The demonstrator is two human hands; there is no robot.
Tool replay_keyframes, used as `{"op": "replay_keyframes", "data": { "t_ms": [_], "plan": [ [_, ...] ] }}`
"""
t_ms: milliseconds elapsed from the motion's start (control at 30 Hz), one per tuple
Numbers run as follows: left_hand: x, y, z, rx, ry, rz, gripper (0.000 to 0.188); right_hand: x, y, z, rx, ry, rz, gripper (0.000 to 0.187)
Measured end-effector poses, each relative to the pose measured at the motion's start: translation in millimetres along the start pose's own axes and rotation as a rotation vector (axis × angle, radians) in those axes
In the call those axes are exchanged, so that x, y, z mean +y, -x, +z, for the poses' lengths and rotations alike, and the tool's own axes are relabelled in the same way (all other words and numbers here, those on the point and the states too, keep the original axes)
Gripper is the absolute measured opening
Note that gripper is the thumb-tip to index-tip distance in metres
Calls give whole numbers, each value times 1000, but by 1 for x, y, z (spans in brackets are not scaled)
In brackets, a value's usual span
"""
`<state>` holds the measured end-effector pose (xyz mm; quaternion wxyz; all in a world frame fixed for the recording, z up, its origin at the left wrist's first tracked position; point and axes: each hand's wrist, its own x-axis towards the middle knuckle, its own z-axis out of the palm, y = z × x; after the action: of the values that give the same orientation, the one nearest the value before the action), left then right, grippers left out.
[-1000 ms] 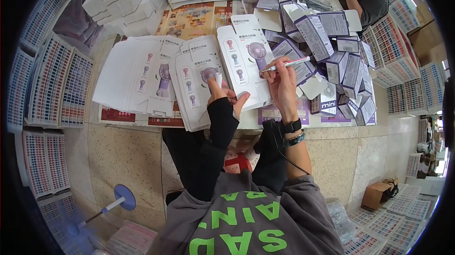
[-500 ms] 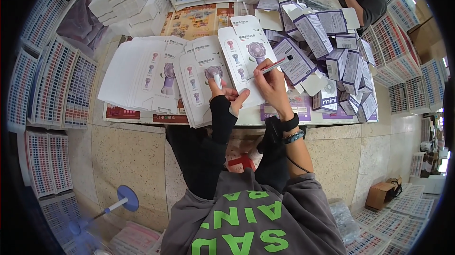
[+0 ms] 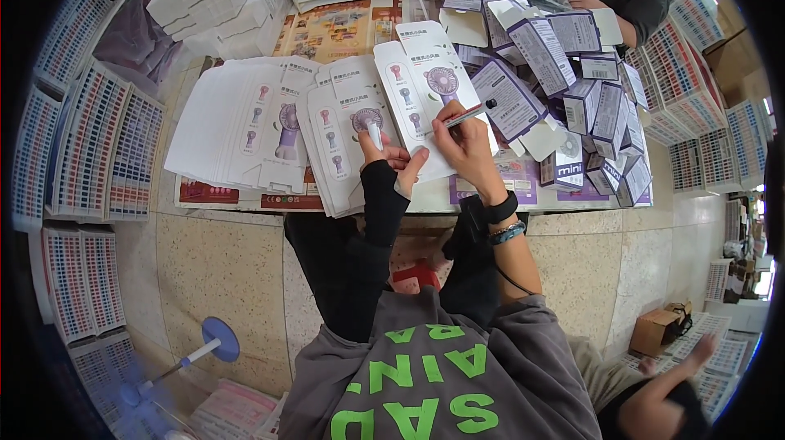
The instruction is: The person folds a small cardboard box by hand and then uses a marker to mark a series of flat cardboard fan boxes one at a time, moving each to a new stack.
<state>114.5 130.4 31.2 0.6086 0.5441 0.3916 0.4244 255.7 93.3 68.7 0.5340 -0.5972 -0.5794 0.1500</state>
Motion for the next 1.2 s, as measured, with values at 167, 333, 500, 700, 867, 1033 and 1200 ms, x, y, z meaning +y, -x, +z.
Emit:
{"op": "replay_keyframes", "data": {
  "t_ms": [167,333,500,700,867,1033,1200],
  "plan": [
    [8,0,1,-57,74,-49,60,4,0,-10,177,-360,128,13],
    [11,0,-6,-88,191,-9,63,-2,2,-69,516,-1433,-11,14],
    [24,33,-56,121,169,-52,59,-17,37,-89,480,-1374,20,12],
    [-1,35,-126,214,-468,-53,61,-20,36,-65,321,-1003,174,13],
    [10,3,-101,247,-1113,308,71,-23,3,-34,65,-450,132,6],
    [25,-6,-10,-100,-302,54,62,11,7,-14,32,-234,269,11],
    [17,-6,1,-51,-374,113,64,11,10,-8,67,-212,234,13]
  ]
}}
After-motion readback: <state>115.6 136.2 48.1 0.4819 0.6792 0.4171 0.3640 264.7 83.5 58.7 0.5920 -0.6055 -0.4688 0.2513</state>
